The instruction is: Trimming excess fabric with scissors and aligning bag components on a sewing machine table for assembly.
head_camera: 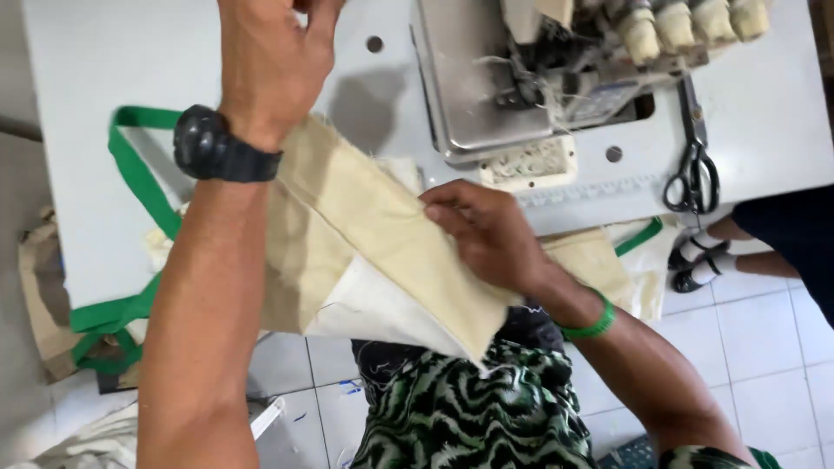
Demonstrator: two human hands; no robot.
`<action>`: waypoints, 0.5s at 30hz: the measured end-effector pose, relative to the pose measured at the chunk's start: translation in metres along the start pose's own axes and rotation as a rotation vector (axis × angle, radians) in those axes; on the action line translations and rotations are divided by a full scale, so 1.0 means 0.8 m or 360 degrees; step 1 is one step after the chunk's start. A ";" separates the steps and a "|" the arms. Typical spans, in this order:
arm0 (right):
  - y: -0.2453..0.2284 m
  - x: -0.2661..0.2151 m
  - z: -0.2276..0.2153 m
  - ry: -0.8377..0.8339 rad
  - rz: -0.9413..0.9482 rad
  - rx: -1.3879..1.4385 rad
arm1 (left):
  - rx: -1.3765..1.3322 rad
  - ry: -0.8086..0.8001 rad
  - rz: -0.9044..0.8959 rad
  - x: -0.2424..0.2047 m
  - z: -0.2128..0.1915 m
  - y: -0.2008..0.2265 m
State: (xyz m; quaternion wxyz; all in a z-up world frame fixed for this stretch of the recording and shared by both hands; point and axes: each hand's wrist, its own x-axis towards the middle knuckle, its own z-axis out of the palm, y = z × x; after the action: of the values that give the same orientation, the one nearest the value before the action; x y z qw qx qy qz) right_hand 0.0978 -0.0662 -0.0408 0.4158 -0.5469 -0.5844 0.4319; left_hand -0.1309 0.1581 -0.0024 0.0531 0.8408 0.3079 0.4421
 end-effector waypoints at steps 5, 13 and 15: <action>0.021 0.011 0.007 -0.0188 -0.0117 -0.0265 | -0.0225 -0.0907 -0.0974 -0.070 -0.073 0.023; 0.012 0.019 0.018 -0.0584 -0.0121 -0.0354 | -0.0497 -0.0094 -0.1180 -0.265 -0.197 0.127; -0.026 0.009 0.027 -0.0820 -0.0025 -0.0388 | -0.0451 0.0012 -0.1349 -0.280 -0.228 0.197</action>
State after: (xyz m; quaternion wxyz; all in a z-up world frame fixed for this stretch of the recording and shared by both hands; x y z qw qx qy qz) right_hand 0.0708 -0.0605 -0.0267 0.1881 -0.4605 -0.7225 0.4801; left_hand -0.2920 -0.1283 0.0056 0.3432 0.6232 0.5618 0.4221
